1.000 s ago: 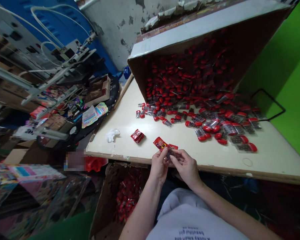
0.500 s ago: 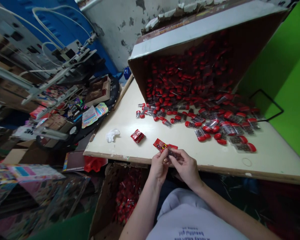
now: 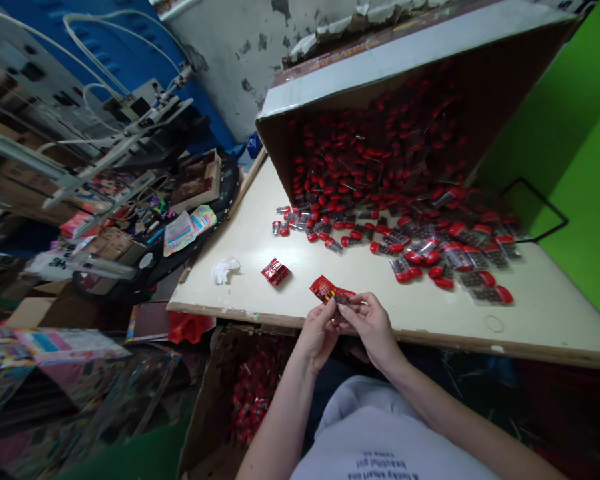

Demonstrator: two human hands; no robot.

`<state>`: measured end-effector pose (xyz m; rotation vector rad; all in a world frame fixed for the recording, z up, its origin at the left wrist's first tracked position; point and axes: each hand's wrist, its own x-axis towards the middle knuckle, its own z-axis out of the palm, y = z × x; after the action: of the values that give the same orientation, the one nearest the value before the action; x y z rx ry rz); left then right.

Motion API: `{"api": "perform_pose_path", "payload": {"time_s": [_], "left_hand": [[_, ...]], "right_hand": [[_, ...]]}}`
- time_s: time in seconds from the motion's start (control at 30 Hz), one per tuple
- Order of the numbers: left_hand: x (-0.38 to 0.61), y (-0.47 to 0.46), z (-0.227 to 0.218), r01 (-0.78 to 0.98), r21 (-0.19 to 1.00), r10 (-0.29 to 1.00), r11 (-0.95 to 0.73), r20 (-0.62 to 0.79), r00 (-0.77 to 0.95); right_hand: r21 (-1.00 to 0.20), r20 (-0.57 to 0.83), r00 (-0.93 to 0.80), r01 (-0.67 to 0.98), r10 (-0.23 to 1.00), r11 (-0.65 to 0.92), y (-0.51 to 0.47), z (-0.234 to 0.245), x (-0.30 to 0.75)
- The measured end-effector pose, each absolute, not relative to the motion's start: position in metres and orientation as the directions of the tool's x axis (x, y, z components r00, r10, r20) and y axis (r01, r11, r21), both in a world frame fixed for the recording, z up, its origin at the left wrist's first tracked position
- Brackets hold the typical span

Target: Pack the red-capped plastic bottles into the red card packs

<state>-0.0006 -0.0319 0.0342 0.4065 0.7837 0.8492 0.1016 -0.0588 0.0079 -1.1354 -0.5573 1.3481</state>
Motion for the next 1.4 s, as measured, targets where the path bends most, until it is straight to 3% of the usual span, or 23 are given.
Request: {"api": "perform_pose_path", "payload": {"time_s": [0.23, 0.43, 0.63, 1.13, 1.27, 1.33, 1.4], "left_hand": [[-0.001, -0.025, 0.033, -0.527, 0.599, 0.79, 0.603, -0.54, 0.29], [-0.001, -0.031, 0.038, -0.489, 0.591, 0.765, 0.642, -0.53, 0.366], [0.0, -0.04, 0.039, -0.475, 0.609, 0.77, 0.636, -0.544, 0.333], [0.002, -0.046, 0.034, -0.493, 0.612, 0.782, 0.618, -0.544, 0.305], [-0.002, -0.043, 0.032, -0.469, 0.621, 0.774, 0.628, -0.561, 0.293], [-0.017, -0.044, 0.024, -0.441, 0.665, 0.791, 0.603, -0.572, 0.219], [-0.049, -0.048, 0.011, -0.353, 0.756, 0.816, 0.552, -0.577, 0.038]], "right_hand": [[-0.972, -0.145, 0.082, -0.199, 0.986, -0.127, -0.058, 0.002, 0.116], [-0.987, 0.02, -0.067, 0.158, 0.998, 0.03, -0.059, 0.005, 0.142], [-0.984, 0.096, -0.067, 0.147, 0.993, 0.105, -0.056, -0.005, 0.144], [-0.996, 0.028, 0.009, 0.079, 1.0, 0.028, -0.051, -0.017, 0.14], [-0.995, -0.041, -0.041, 0.093, 0.998, -0.037, -0.052, -0.01, 0.141], [-0.99, -0.065, -0.032, 0.13, 0.997, -0.06, -0.049, -0.01, 0.151], [-0.972, -0.054, 0.064, 0.224, 0.996, -0.067, -0.043, -0.015, 0.173]]}}
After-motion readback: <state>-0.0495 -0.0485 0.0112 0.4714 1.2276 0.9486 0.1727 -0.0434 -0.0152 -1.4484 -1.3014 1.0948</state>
